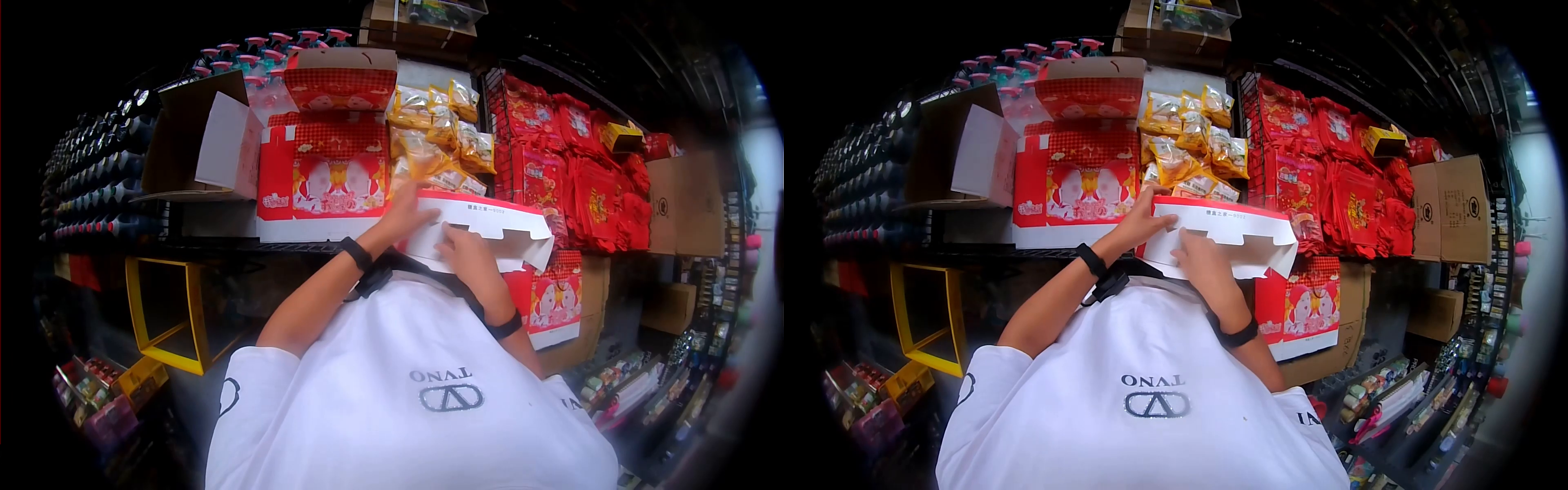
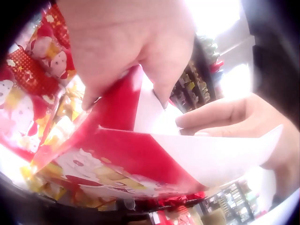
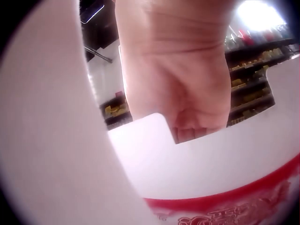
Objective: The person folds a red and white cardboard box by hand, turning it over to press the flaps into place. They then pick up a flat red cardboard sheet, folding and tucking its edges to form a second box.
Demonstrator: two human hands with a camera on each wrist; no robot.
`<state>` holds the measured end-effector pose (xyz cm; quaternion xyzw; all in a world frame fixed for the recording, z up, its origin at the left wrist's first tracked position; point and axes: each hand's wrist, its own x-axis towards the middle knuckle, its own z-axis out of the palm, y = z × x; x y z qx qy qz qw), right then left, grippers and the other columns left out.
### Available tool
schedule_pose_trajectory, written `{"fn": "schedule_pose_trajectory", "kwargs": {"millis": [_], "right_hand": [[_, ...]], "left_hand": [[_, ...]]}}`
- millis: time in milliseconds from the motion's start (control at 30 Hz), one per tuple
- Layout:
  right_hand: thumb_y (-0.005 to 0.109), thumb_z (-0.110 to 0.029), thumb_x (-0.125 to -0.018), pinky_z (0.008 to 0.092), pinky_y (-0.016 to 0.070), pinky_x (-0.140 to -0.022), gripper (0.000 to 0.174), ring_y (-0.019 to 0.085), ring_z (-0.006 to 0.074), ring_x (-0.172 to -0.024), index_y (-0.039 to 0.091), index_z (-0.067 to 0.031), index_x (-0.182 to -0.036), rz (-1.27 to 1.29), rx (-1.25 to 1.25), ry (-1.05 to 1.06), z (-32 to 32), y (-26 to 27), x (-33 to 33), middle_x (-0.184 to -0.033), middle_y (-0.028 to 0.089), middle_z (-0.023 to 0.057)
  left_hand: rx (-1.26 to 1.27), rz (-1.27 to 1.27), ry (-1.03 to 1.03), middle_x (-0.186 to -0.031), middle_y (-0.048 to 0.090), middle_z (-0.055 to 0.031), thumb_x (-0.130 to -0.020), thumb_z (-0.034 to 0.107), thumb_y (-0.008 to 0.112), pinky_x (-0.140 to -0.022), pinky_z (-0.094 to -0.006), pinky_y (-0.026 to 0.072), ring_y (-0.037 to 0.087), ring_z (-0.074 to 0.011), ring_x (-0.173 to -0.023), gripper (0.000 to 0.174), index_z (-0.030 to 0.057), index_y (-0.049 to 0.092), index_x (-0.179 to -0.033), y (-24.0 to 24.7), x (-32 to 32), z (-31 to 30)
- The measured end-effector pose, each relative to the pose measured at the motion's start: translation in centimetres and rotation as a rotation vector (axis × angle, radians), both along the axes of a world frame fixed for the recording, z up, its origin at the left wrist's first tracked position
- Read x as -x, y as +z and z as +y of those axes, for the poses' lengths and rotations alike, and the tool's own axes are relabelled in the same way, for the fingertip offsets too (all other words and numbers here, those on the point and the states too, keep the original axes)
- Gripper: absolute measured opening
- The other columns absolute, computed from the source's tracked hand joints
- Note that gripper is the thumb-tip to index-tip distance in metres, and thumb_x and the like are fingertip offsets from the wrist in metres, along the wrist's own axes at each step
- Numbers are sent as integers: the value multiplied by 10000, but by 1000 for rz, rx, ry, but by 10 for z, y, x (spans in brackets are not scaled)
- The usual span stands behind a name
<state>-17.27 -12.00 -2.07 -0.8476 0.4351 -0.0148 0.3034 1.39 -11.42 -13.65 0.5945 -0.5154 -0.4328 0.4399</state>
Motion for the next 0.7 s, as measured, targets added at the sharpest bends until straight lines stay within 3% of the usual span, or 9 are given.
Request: {"fn": "schedule_pose_trajectory", "kwargs": {"millis": [200,400,500,700], "right_hand": [[702,-287,-931,529,524,-824,514,667,476,-951,600,54,-1302,25,-81,10,5,5,-3,-959,694,292],[723,-337,-922,516,525,-800,518,675,476,-914,630,52,-1252,42,-206,-33,-5,0,-2,-910,696,284],[716,-271,-936,410,483,-683,345,603,335,-681,637,34,-1076,39,-218,-27,-9,4,-5,-769,636,221],[706,-282,-950,390,469,-699,362,513,228,-677,559,46,-906,23,-326,-11,-8,-4,-5,-748,604,189]], "left_hand": [[34,29,18,-1321,514,-183,-937,188,752,-1096,-355,413,501,-284,-1293,544,-17,477,-1360,-9,1,2],[53,19,80,-1265,532,-165,-961,176,726,-1036,-356,456,538,-267,-1219,436,-7,500,-1286,-24,7,-1],[87,34,118,-1257,537,-159,-969,167,718,-1016,-347,469,547,-258,-1202,391,7,510,-1261,-34,9,-4],[60,104,157,-1223,550,-144,-980,177,717,-996,-335,476,560,-238,-1165,348,20,534,-1231,-32,8,-4]]}}
